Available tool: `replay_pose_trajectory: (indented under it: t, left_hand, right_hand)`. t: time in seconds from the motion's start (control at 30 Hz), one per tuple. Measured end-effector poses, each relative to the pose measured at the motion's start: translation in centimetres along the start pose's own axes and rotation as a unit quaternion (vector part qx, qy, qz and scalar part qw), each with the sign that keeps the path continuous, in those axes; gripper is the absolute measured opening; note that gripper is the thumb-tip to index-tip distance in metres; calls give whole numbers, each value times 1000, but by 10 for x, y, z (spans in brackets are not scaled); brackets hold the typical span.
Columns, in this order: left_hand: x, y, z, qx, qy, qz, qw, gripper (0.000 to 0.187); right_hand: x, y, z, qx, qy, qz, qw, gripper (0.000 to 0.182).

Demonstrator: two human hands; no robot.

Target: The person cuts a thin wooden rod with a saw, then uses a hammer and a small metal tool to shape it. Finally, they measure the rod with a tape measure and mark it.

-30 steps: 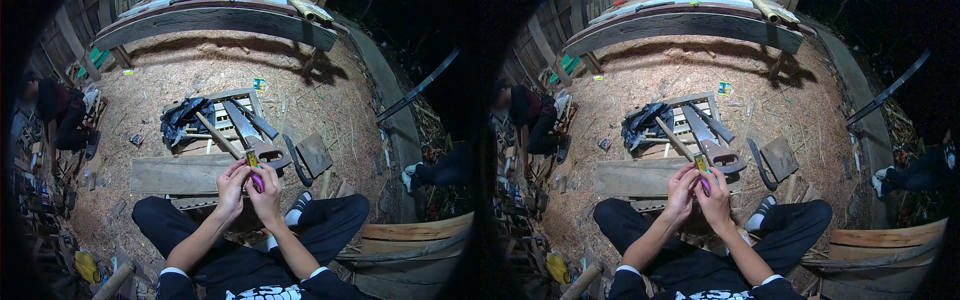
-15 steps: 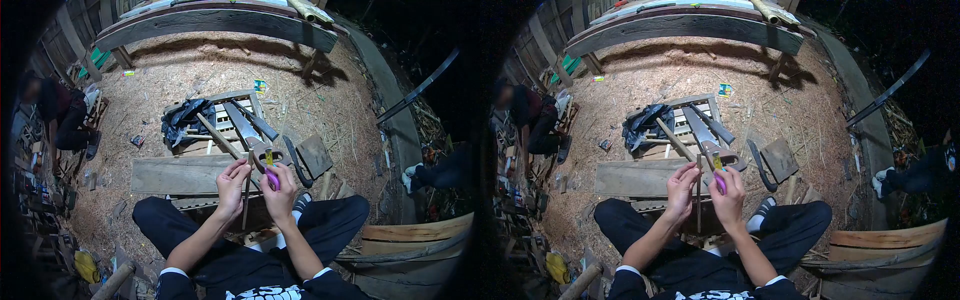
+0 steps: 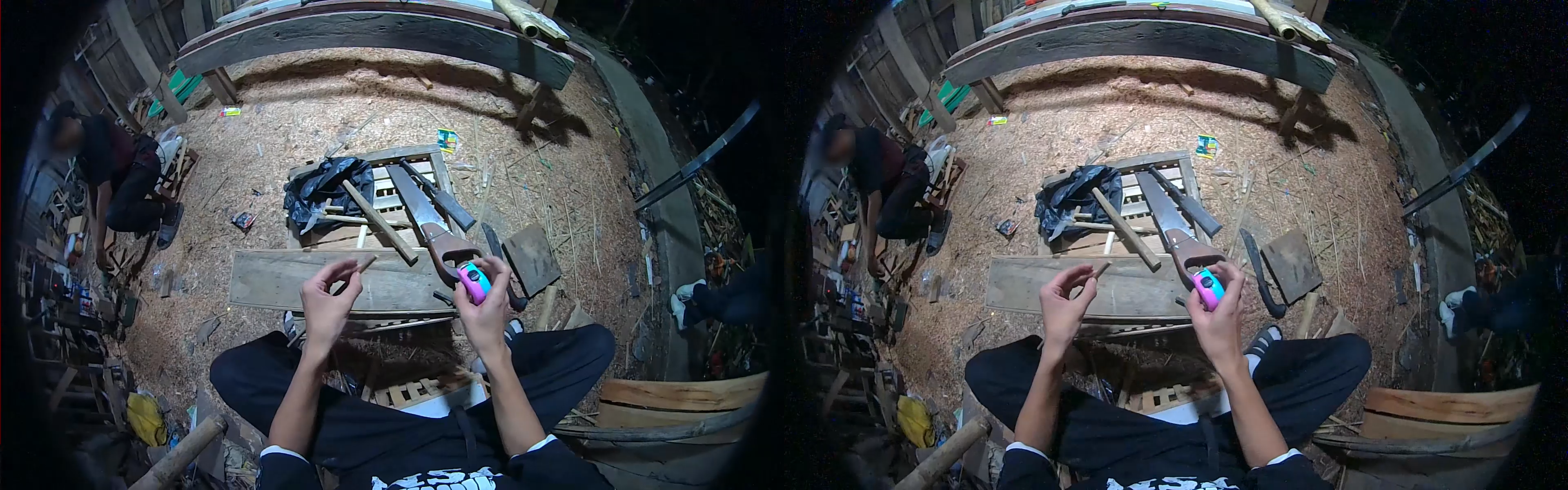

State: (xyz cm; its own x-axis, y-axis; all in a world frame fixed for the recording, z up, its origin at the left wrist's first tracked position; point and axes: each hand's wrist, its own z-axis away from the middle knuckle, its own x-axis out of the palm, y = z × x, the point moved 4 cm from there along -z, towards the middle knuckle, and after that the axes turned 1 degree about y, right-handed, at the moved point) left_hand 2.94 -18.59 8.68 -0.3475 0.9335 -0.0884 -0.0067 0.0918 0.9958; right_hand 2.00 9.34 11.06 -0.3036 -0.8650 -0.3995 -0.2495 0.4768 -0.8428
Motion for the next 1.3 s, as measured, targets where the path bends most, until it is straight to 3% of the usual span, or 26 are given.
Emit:
replay_pose_trajectory:
  t: [0.1, 0.2, 0.37, 0.47, 0.6, 0.73, 0.8, 0.93, 1.07, 1.3]
  left_hand:
    - [-7, -5, -5, 22, -15, -74, 997, 27]
    - [-16, -12, -22, 17, -67, -106, 992, 26]
    - [-19, -34, -43, 9, -77, -120, 990, 24]
    - [-10, -48, -54, 39, -78, -112, 990, 24]
    - [-6, -36, -64, 9, -98, -124, 987, 26]
    - [4, -34, -61, 31, -121, -117, 985, 25]
    - [12, -32, -55, 25, -152, -121, 981, 24]
    - [25, -24, -43, 46, -172, -112, 978, 23]
    - [46, -18, -29, 66, -193, -78, 976, 23]
    - [84, 10, -13, 218, -174, -143, 949, 18]
  right_hand:
    - [19, -3, -12, -60, -94, 51, 992, 43]
    - [42, -9, -26, -102, -127, 57, 985, 41]
    - [112, 13, -63, -74, -149, 56, 984, 54]
    - [155, 21, -83, -60, -158, 49, 984, 55]
    - [185, 30, -93, -80, -168, 74, 980, 50]
    - [165, 17, -80, -118, -149, 107, 976, 37]
    - [144, 4, -62, -139, -225, 18, 964, 33]
    - [108, -1, -31, -212, -295, 103, 926, 29]
    - [77, 5, -26, -240, -264, 133, 925, 31]
    - [24, 1, -26, -241, -194, 154, 938, 25]
